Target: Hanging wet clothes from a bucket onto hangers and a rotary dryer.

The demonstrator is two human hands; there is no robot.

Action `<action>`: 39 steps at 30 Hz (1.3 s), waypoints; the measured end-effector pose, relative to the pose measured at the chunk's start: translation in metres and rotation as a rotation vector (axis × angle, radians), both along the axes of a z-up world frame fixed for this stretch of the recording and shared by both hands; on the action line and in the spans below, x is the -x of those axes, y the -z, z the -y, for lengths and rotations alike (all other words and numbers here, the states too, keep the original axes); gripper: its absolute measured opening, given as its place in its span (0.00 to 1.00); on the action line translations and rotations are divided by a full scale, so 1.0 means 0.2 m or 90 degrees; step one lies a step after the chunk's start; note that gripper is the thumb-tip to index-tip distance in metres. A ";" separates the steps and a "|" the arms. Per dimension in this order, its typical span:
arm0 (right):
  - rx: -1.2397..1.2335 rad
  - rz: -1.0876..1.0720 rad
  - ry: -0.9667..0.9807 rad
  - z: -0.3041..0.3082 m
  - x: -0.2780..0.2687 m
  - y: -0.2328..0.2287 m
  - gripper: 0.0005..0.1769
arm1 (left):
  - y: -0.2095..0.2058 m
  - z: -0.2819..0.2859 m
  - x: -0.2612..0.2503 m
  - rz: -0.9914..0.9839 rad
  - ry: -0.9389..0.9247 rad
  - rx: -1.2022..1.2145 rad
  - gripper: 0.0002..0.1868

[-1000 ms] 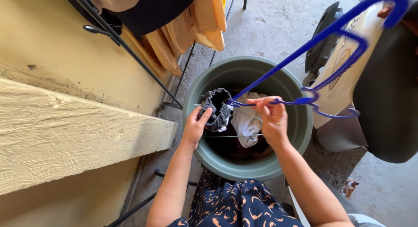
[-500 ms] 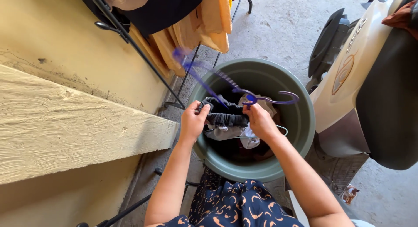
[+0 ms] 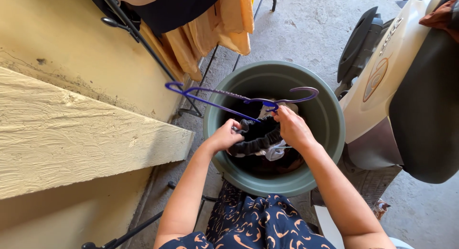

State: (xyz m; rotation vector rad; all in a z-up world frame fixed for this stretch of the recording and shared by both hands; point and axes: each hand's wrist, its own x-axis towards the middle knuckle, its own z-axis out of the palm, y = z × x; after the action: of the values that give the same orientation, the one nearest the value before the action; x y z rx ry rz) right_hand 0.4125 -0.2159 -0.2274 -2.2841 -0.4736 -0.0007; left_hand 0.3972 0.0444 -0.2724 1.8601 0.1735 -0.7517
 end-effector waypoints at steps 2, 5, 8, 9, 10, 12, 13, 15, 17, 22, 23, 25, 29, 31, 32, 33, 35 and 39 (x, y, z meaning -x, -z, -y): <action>-0.013 0.003 0.000 0.00 0.01 0.00 0.09 | -0.07 0.02 0.01 -0.042 0.010 -0.003 0.19; -0.052 -0.003 -0.003 0.00 0.02 -0.03 0.12 | -0.06 0.02 0.03 -0.038 0.008 -0.004 0.17; -0.093 -0.035 0.034 0.00 0.05 0.06 0.09 | 0.06 0.03 0.03 0.092 -0.051 0.050 0.11; -0.108 -0.059 0.073 0.01 0.07 0.12 0.05 | 0.11 0.04 0.03 0.175 -0.098 0.103 0.09; -0.108 -0.060 0.073 0.00 0.09 0.16 0.05 | 0.12 0.06 0.03 0.174 -0.098 0.103 0.09; -0.210 -0.111 0.044 -0.02 0.12 0.24 0.10 | 0.13 0.10 0.02 0.278 -0.192 0.268 0.07; -0.210 -0.111 0.045 -0.04 0.14 0.23 0.10 | 0.11 0.10 0.01 0.277 -0.191 0.268 0.07; -0.171 -0.175 0.064 -0.08 0.18 0.21 0.04 | 0.05 0.10 0.00 0.340 -0.258 0.281 0.07; -0.015 -0.095 0.018 -0.05 0.20 0.25 0.04 | -0.06 0.07 -0.02 0.362 -0.294 0.205 0.08; 0.198 0.098 0.028 0.06 0.20 0.19 0.06 | 0.01 -0.17 -0.14 0.586 -0.462 -0.014 0.09; 0.250 0.075 0.027 0.09 0.20 0.17 0.08 | -0.01 -0.21 -0.15 0.522 -0.503 -0.013 0.08; 0.303 0.053 0.027 0.13 0.19 0.18 0.10 | -0.05 -0.25 -0.15 0.457 -0.542 -0.010 0.08; 0.273 0.148 0.041 0.15 0.21 0.23 0.06 | -0.21 -0.16 -0.14 0.475 -0.487 -0.012 0.07; 0.268 0.182 0.044 0.14 0.20 0.22 0.06 | -0.30 -0.09 -0.12 0.408 -0.481 0.001 0.07; 0.329 0.138 0.054 0.12 0.19 0.21 0.06 | -0.31 -0.07 -0.11 0.408 -0.443 0.032 0.06; 0.391 0.092 0.061 0.12 0.20 0.19 0.06 | -0.32 -0.03 -0.09 0.405 -0.407 0.063 0.05; 0.401 0.077 0.060 0.09 0.19 0.15 0.06 | -0.34 0.00 -0.09 0.366 -0.395 0.117 0.06; 0.319 0.080 0.049 0.06 0.17 0.11 0.06 | -0.32 0.01 -0.13 0.314 -0.364 0.213 0.07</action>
State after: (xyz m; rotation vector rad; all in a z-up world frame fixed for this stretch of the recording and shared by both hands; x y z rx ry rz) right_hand 0.3790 -0.2282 -0.2504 -2.8063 -0.4908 -0.0728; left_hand 0.4224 0.0418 -0.2081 1.5100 0.2300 0.0769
